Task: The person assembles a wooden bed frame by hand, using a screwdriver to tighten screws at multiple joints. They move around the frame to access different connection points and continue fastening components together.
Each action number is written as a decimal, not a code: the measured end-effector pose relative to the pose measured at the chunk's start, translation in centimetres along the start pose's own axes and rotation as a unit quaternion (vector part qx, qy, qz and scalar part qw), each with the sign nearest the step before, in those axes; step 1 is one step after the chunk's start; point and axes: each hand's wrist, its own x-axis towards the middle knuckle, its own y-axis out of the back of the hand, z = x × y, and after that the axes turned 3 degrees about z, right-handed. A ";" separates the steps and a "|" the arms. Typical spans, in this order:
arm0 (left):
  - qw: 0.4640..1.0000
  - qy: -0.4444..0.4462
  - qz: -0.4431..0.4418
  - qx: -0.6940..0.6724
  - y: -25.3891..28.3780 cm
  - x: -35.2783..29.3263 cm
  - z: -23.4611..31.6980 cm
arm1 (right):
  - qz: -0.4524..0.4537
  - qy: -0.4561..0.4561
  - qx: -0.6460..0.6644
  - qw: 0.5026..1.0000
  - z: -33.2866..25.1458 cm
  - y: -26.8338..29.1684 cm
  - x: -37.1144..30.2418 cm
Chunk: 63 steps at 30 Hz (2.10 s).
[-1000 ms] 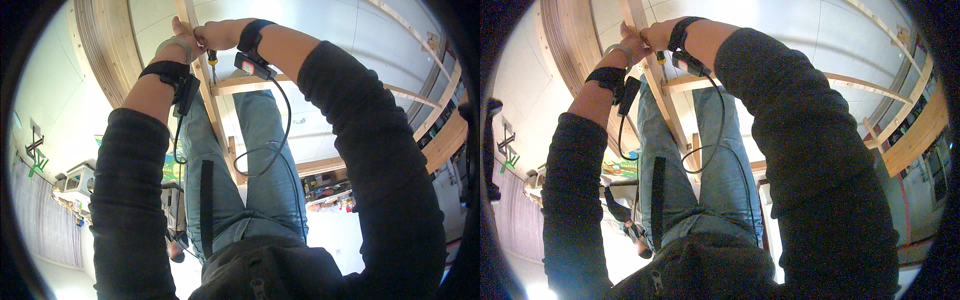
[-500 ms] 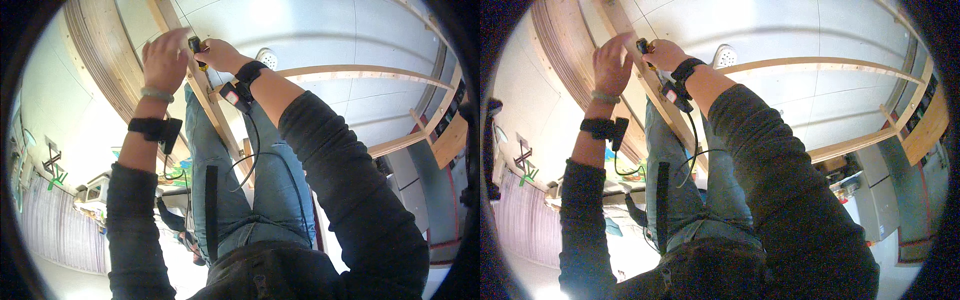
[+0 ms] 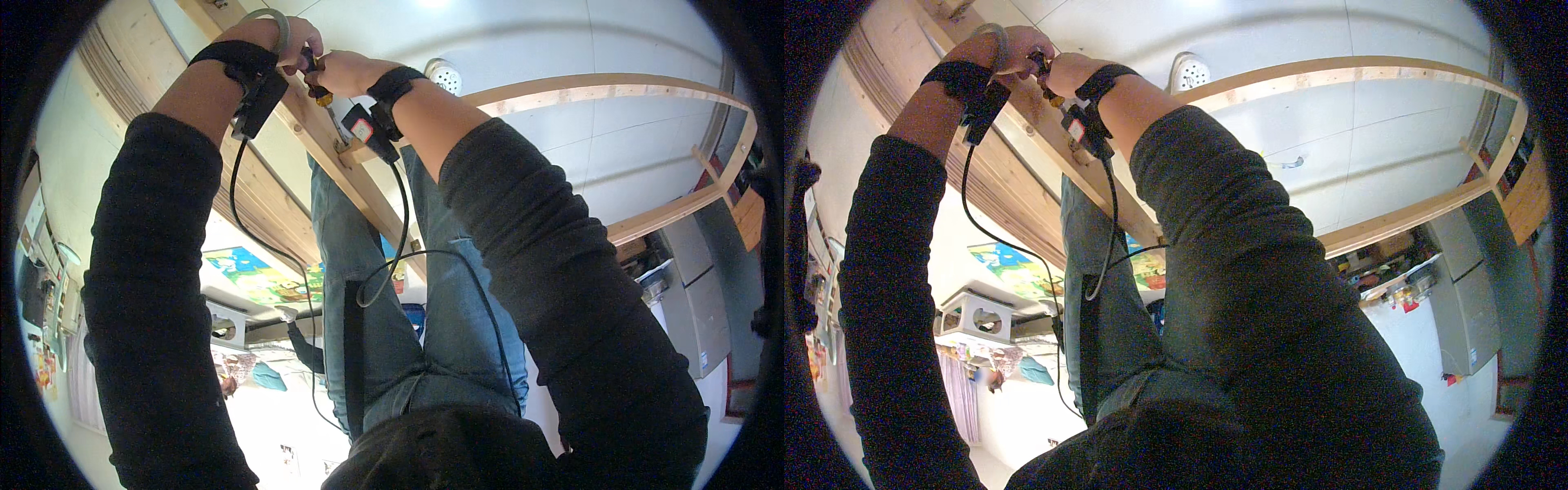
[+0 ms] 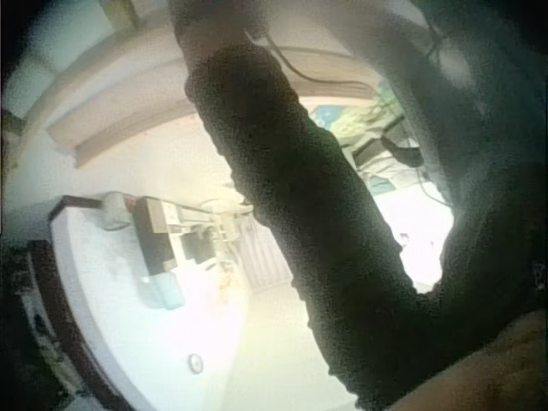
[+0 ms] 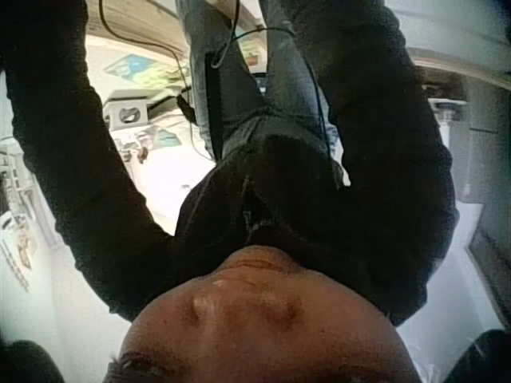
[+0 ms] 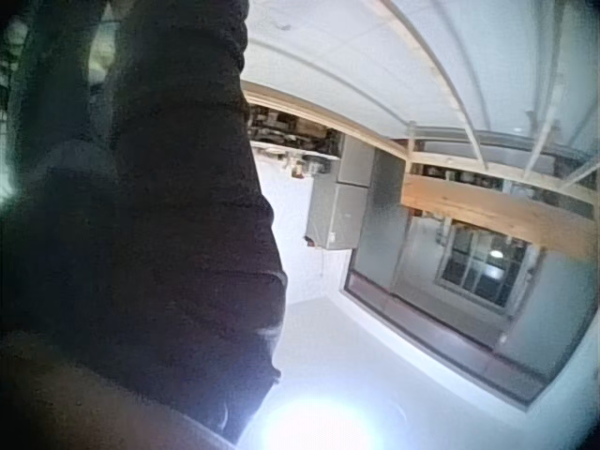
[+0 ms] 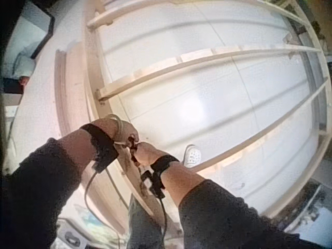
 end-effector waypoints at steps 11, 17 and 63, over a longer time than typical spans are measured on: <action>0.986 -0.029 -0.004 0.164 2.2 -3.5 3.0 | 0.010 -0.038 0.189 0.981 -0.9 1.5 -2.1; 0.985 0.057 -0.043 0.156 3.3 -6.4 6.0 | 0.001 -0.056 0.231 0.971 -0.4 0.7 -1.2; 0.986 0.074 -0.032 0.147 3.4 -6.7 6.6 | 0.028 -0.052 0.040 0.997 -1.1 0.4 -1.0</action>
